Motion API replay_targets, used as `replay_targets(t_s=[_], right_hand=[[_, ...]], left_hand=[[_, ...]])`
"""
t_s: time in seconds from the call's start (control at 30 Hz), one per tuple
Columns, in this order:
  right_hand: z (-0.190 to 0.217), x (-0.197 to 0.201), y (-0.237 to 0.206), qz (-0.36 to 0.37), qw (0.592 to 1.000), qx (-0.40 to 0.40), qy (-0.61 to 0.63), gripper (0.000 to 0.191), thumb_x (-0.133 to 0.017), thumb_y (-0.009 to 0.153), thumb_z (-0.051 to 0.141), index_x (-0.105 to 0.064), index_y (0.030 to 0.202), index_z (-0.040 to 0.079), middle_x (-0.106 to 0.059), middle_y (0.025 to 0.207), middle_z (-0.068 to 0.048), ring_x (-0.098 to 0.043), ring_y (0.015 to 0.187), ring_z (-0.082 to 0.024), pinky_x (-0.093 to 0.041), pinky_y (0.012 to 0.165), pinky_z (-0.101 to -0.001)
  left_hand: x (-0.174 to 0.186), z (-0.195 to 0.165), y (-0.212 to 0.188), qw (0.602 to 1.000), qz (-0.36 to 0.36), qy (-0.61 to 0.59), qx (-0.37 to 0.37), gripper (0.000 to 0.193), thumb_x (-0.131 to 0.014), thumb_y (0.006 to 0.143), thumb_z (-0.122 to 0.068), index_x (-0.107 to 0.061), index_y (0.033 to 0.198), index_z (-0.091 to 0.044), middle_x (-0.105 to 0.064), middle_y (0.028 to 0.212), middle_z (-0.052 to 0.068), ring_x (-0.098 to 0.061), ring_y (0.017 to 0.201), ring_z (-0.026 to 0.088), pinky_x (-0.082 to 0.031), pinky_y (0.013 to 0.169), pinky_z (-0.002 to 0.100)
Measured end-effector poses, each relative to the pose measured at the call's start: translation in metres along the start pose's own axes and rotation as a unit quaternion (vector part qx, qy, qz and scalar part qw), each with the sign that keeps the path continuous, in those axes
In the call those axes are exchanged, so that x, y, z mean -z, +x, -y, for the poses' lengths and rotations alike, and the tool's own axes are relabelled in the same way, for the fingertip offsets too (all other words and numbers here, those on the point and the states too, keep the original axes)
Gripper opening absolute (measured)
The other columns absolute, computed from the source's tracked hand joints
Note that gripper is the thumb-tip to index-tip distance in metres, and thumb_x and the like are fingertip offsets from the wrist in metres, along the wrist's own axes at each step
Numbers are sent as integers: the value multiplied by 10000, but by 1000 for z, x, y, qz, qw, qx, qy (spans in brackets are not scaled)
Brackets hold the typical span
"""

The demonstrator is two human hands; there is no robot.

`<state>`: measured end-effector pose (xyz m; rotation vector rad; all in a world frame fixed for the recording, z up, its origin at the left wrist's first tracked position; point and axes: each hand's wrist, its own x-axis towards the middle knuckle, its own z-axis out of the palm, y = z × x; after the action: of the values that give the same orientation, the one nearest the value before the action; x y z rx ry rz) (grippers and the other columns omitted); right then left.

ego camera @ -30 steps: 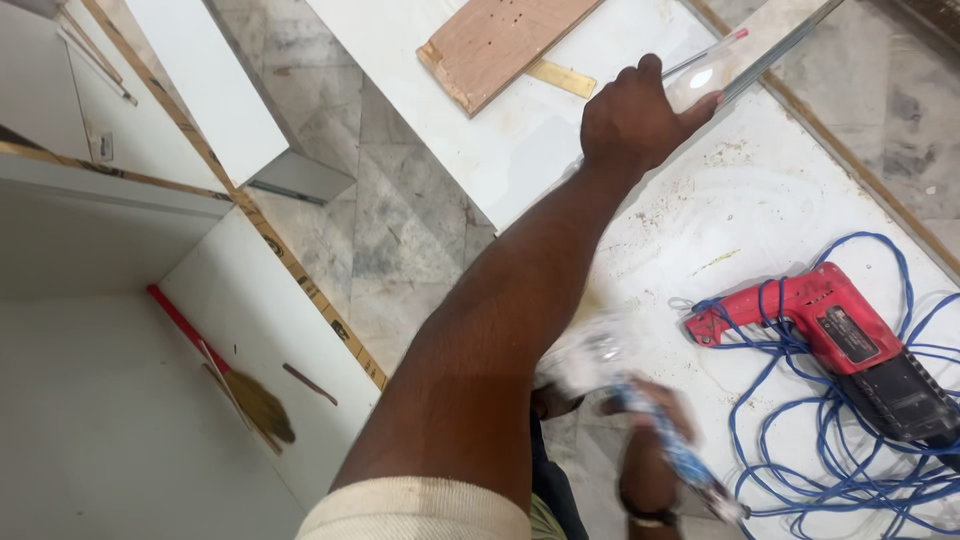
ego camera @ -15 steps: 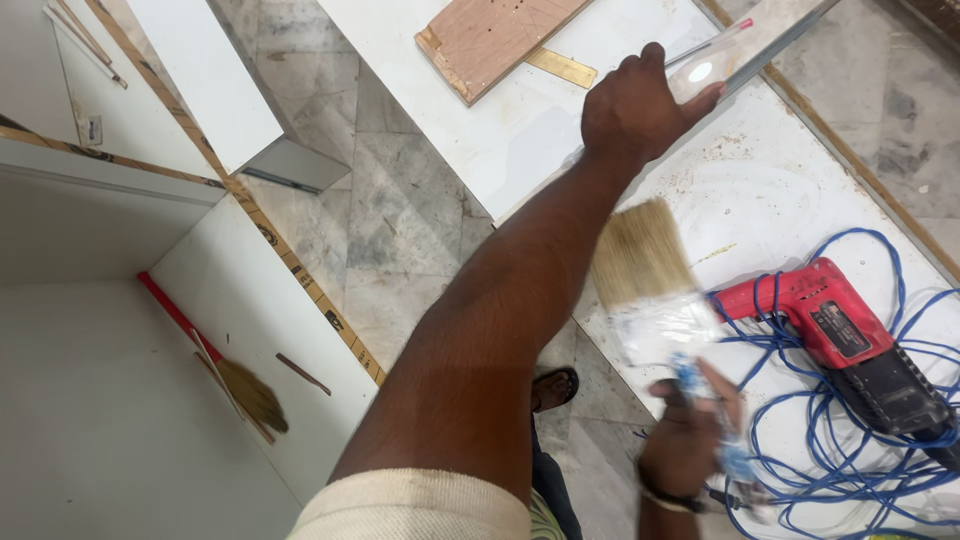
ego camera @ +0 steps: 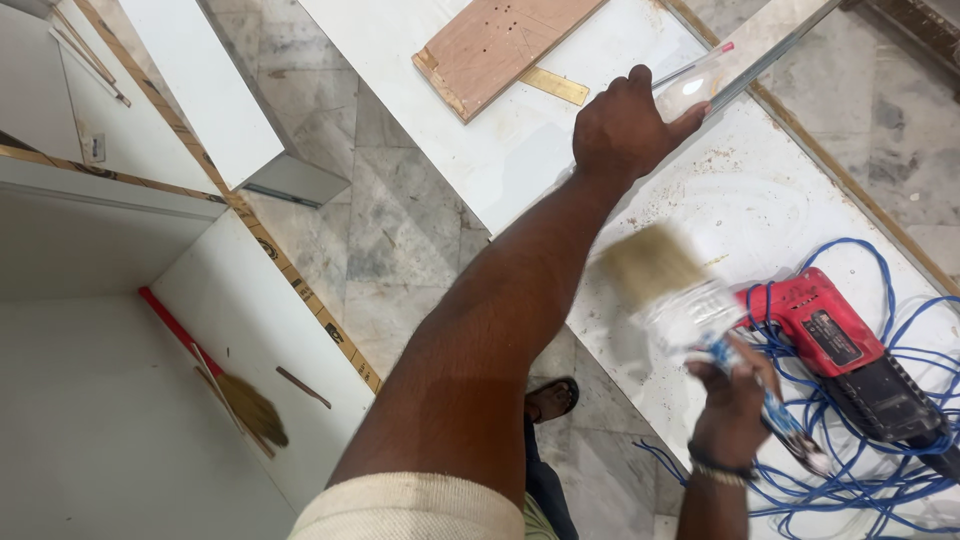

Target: The person uses a brush to sweep dust and debris from a white countertop and a wooden board. They move a metal rail aside to reach the area underneath, then sweep the rail itself before returning it to its original position.

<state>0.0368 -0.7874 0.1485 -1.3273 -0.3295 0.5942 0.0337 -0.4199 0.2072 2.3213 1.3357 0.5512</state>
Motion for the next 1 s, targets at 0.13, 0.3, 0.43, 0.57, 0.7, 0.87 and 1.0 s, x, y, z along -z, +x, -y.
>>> replay_targets(t_s=[0.13, 0.3, 0.43, 0.57, 0.7, 0.87, 1.0], right_hand=[[-36, -61, 25, -73, 997, 24, -16, 449, -589, 1070, 323, -516, 1393, 19, -646, 1077, -132, -678, 825, -227, -594, 810, -374], [-72, -109, -49, 267, 945, -125, -139, 432, -619, 956, 341, -608, 1243, 18, -693, 933, -113, -703, 731, -156, -614, 559, -334], [-85, -78, -101, 347, 883, -301, -95, 500, -539, 993, 445, -698, 1128, -10, -780, 826, -108, -737, 642, -174, -608, 550, -315], [-99, -47, -94, 402, 855, -323, -64, 509, -483, 1047, 430, -665, 1185, -25, -760, 949, -122, -740, 781, -194, -613, 675, -336], [-88, -32, -18, 267, 939, -146, -159, 481, -380, 1082, 404, -569, 1294, 15, -712, 1127, -111, -715, 970, -210, -600, 843, -376], [-70, -26, 110, -96, 993, 10, 71, 487, -538, 1104, 420, -493, 1406, 41, -665, 1152, -106, -693, 838, -210, -604, 800, -355], [-90, -42, 140, -115, 992, 57, -9, 421, -490, 1125, 350, -506, 1393, 25, -688, 1126, -114, -686, 890, -169, -573, 814, -317]], left_hand=[[-1, 2, -3, 1000, -4, -9, -6, 872, -604, 757, -794, -635, 1118, 0, -724, 908, 182, -755, 820, 293, -614, 705, 421], [2, 0, -2, 1000, 17, 2, 0, 876, -600, 763, -787, -624, 1123, 11, -719, 914, 193, -753, 824, 304, -612, 698, 428], [7, -4, -2, 1000, 24, -3, 11, 838, -600, 762, -780, -636, 1096, -13, -721, 933, 183, -754, 837, 303, -615, 721, 426], [11, -4, 0, 999, 36, -7, 14, 840, -603, 760, -782, -636, 1095, -13, -723, 918, 176, -756, 814, 289, -618, 698, 419], [8, -3, -1, 999, 24, -22, 15, 825, -616, 737, -773, -640, 1062, -14, -720, 877, 174, -750, 761, 287, -613, 650, 420], [4, -1, -4, 1000, 5, -7, 8, 828, -613, 767, -772, -637, 1071, -2, -718, 880, 171, -750, 770, 291, -611, 678, 413], [5, -1, -2, 1000, 18, -11, 7, 851, -617, 762, -780, -626, 1071, 13, -711, 865, 182, -749, 759, 289, -611, 658, 407]])
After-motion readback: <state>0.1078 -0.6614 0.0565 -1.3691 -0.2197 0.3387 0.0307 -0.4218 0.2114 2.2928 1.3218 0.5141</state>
